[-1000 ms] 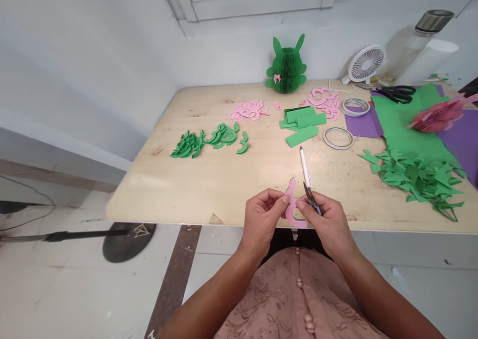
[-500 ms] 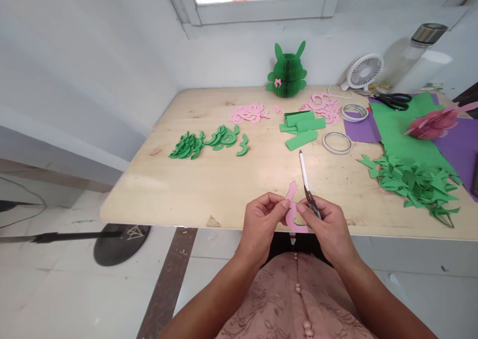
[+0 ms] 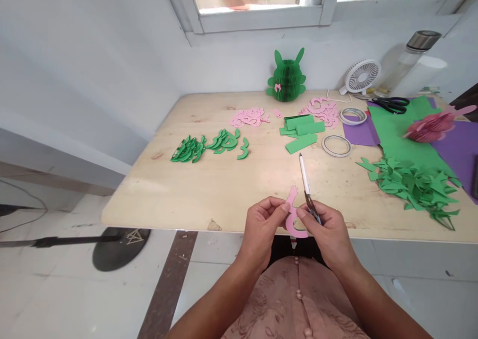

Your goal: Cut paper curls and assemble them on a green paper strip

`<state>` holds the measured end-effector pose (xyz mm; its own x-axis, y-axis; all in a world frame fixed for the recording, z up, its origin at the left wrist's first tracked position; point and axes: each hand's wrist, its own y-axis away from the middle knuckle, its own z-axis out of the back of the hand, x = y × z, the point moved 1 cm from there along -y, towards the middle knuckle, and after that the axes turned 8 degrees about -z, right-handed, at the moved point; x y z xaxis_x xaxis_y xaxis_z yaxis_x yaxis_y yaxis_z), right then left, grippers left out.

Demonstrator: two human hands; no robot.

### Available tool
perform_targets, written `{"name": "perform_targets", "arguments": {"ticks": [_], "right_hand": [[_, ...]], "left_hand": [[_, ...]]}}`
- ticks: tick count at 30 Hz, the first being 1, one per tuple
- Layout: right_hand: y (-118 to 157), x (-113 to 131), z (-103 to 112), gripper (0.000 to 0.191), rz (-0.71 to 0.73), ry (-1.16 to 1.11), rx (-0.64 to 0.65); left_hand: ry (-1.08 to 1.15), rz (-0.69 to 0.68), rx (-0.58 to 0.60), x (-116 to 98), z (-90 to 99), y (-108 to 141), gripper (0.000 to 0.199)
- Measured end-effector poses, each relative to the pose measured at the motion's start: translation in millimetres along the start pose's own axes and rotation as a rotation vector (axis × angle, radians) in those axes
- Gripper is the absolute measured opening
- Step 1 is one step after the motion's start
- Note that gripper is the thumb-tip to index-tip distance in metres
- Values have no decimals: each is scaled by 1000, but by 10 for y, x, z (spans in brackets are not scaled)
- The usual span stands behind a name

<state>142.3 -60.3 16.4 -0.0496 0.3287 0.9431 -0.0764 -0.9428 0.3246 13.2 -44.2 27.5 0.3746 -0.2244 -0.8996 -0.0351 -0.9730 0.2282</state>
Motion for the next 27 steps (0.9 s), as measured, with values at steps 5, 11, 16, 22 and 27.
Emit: {"name": "perform_targets", "arguments": {"ticks": [5,11,16,22,27], "right_hand": [[0,-7,-4,24,8,13,3],[-9,-18,6,26,-8,-30,25],[-58,-15,29,24,-9,-122,-9],[-102,29,9,25,-47,-273,-3],[-156,49,-24,26,-99,-323,-28]], "left_hand": [[-5,-18,1,-6,-5,-9,18],[-30,-22,8,16,14,-6,19],[-31,5,16,26,16,0,18],[-38,57,67,29,8,-23,18],[-35,111,77,56,11,-64,21]]}}
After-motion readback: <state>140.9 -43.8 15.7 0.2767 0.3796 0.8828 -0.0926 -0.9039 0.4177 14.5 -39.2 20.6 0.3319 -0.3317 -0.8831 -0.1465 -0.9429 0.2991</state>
